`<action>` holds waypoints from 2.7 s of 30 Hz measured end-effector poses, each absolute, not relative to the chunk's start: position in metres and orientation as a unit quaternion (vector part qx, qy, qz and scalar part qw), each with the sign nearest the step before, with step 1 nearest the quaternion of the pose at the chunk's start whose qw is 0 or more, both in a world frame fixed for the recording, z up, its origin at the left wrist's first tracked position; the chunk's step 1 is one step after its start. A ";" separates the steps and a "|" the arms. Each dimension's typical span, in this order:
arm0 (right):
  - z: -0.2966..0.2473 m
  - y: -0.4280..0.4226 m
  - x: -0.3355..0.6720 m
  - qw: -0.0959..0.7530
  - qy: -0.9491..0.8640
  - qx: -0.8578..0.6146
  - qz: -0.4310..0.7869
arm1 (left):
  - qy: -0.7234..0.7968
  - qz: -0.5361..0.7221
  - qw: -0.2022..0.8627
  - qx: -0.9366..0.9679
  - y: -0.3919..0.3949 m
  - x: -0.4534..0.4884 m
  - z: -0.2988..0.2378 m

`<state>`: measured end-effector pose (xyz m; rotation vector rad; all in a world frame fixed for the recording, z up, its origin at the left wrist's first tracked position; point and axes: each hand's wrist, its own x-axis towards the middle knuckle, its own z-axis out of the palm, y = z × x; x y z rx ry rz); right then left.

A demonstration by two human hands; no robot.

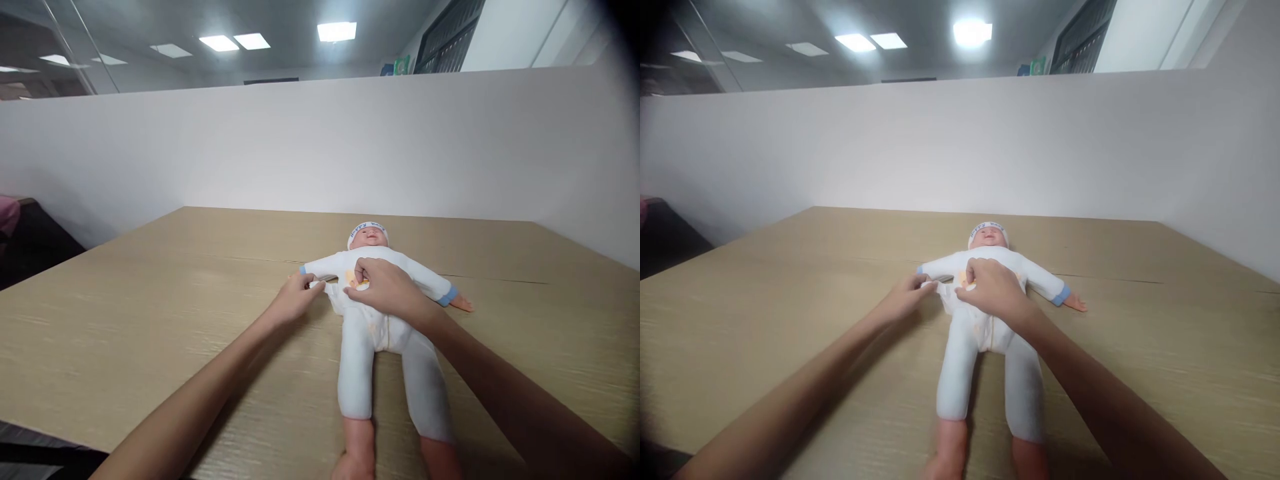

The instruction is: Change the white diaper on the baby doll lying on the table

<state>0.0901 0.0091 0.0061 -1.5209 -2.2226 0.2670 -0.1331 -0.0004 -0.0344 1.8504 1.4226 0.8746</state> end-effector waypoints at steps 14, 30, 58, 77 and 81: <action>0.024 0.023 0.127 0.173 -0.854 -0.423 0.249 | 0.412 0.395 0.416 0.708 0.011 -0.068 -0.016; 0.014 0.027 0.134 0.245 -0.842 -0.448 0.173 | 0.412 0.458 0.367 0.697 0.019 -0.076 -0.067; -0.037 -0.106 0.184 0.226 -0.815 -0.530 0.059 | 0.436 0.289 0.353 0.775 -0.080 -0.060 -0.034; -0.051 -0.112 0.167 0.272 -0.810 -0.515 0.069 | 0.433 0.345 0.257 0.792 -0.076 -0.058 -0.047; -0.049 -0.114 0.167 0.275 -0.809 -0.513 0.084 | 0.390 0.396 0.238 0.797 -0.076 -0.059 -0.048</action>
